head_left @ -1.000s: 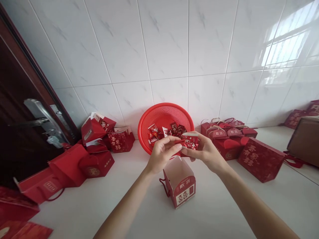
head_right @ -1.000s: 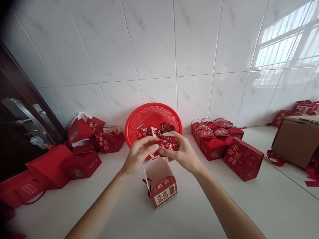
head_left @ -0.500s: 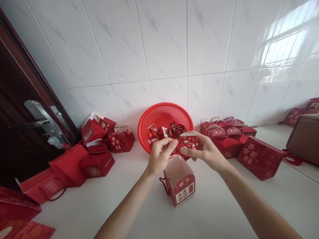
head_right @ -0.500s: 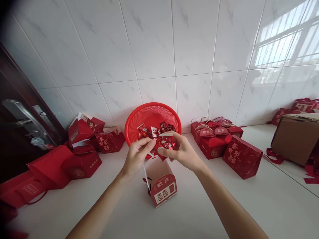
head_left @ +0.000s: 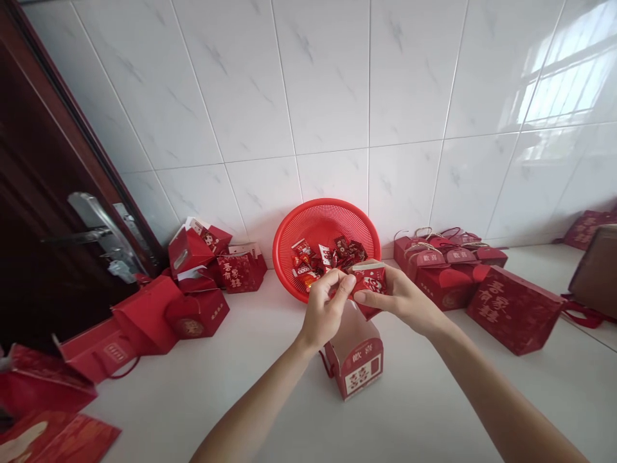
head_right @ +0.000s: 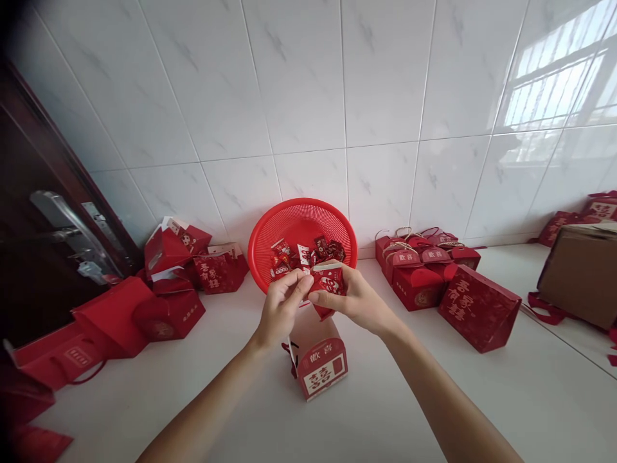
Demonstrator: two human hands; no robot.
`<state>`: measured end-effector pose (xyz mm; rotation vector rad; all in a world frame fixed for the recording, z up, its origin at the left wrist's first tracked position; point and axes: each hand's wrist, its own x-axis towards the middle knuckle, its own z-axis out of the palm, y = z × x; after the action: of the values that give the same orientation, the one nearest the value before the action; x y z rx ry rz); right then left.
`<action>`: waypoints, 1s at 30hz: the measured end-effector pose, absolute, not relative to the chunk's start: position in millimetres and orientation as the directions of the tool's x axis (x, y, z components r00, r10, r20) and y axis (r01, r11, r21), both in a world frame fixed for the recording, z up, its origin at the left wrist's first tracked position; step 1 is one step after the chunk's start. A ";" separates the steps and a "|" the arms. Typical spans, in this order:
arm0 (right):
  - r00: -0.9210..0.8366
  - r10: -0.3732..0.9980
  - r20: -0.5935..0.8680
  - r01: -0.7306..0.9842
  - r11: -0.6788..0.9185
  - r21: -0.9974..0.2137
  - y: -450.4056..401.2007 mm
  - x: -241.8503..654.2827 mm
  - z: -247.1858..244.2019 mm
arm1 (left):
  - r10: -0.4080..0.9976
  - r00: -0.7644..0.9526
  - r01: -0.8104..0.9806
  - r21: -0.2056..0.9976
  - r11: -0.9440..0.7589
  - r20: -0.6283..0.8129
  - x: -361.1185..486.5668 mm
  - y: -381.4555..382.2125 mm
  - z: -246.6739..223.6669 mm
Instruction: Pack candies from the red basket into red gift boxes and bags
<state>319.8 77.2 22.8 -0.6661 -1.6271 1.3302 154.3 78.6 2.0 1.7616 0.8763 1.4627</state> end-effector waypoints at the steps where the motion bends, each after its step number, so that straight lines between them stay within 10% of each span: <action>1: -0.450 0.842 0.298 -0.129 0.269 -0.954 77.6 320.3 22.7 | 0.843 0.163 0.045 0.850 -0.525 0.512 154.2 80.0 1.6; 9: -0.278 0.918 0.282 -0.189 0.235 -0.953 83.7 328.6 25.1 | 0.912 0.137 0.316 0.855 -0.410 0.387 99.4 152.9 16.4; 14: -0.225 0.933 0.281 -0.229 0.230 -0.946 83.1 331.7 31.7 | 0.949 0.079 0.819 0.523 -0.236 0.304 57.6 205.3 21.7; 30: -0.182 0.956 0.231 -0.232 0.187 -0.955 84.1 336.4 34.4 | 0.968 0.018 0.918 0.379 -0.115 0.249 77.2 246.4 -21.9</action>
<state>336.4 84.1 34.4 -0.7893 -1.2884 1.2892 77.2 246.4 -21.9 2.1591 2.0127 0.6883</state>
